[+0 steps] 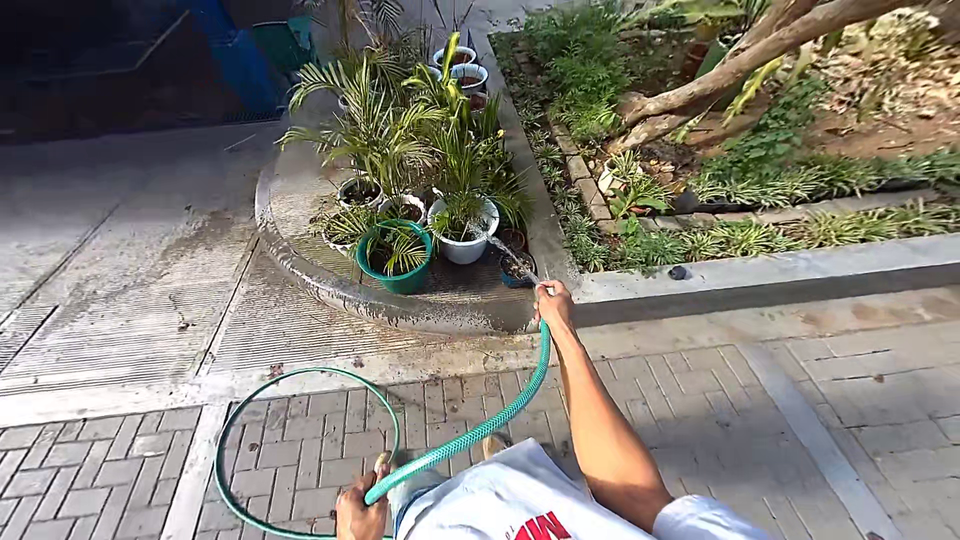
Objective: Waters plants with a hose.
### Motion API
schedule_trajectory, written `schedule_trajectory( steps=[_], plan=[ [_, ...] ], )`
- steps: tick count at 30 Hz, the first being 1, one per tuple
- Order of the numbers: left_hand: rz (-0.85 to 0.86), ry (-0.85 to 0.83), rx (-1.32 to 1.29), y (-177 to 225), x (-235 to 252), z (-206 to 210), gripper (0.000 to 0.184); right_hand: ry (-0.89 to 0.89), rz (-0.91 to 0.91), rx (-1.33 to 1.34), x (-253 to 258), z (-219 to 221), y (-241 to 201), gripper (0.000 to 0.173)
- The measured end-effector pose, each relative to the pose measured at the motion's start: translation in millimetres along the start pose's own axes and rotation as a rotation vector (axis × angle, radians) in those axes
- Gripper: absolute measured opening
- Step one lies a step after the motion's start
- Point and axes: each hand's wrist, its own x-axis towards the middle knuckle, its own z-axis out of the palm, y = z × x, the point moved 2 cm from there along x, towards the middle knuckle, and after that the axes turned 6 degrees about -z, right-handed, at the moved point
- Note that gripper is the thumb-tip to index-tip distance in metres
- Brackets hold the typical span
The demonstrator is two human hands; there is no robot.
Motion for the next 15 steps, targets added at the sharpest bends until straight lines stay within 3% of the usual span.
schedule_trajectory(
  steps=[8, 15],
  plan=[
    [-0.097, 0.051, -0.148, -118, 7, -95, 0.043, -0.239, 0.001, -0.133, -94, 174, -44, 0.033],
    [-0.173, 0.073, -0.127, -198, 33, -183, 0.045, -0.129, -0.015, -0.115, -145, 279, -61, 0.034]
  ],
)
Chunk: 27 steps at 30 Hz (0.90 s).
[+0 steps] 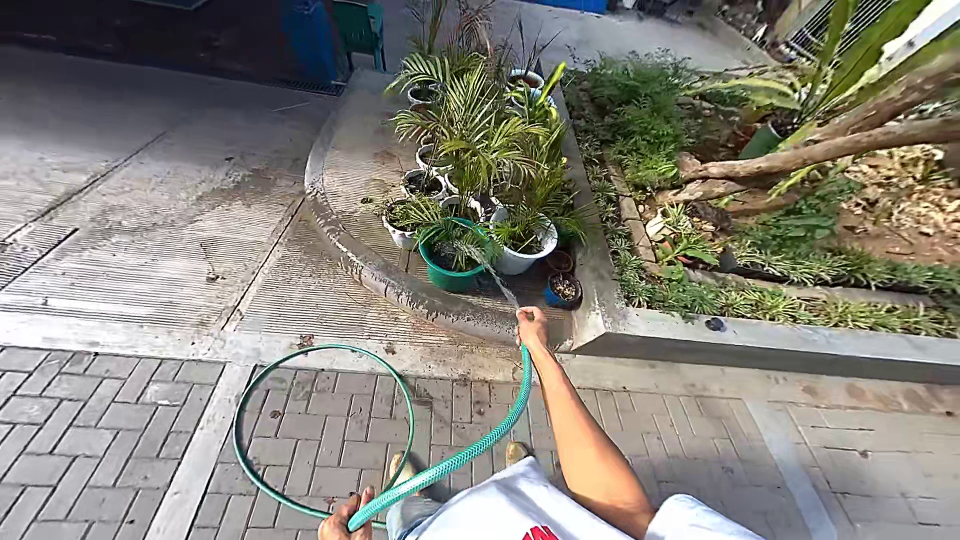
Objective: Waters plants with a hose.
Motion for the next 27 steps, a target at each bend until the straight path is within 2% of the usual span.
schedule_trajectory(
  steps=[7, 12, 15, 20, 25, 27],
  plan=[
    [0.089, -0.010, 0.136, -19, 49, -65, 0.051, 0.051, 0.056, -0.011, -25, 40, -2, 0.034],
    [0.139, -0.017, 0.233, -9, 76, -83, 0.053, 0.095, 0.088, 0.002, -28, 48, 2, 0.035],
    [0.193, -0.027, 0.252, 2, 89, -80, 0.053, 0.096, 0.122, 0.035, -28, 43, -2, 0.035],
    [0.243, -0.050, 0.254, 22, 106, -63, 0.052, 0.224, 0.146, 0.138, -6, 21, -4, 0.034],
    [0.346, -0.036, 0.243, 59, 127, -40, 0.050, 0.380, 0.154, 0.228, 36, -7, -9, 0.036],
    [0.376, -0.024, 0.249, 79, 139, -30, 0.050, 0.388, 0.177, 0.231, 60, -13, -11, 0.036]
  ],
)
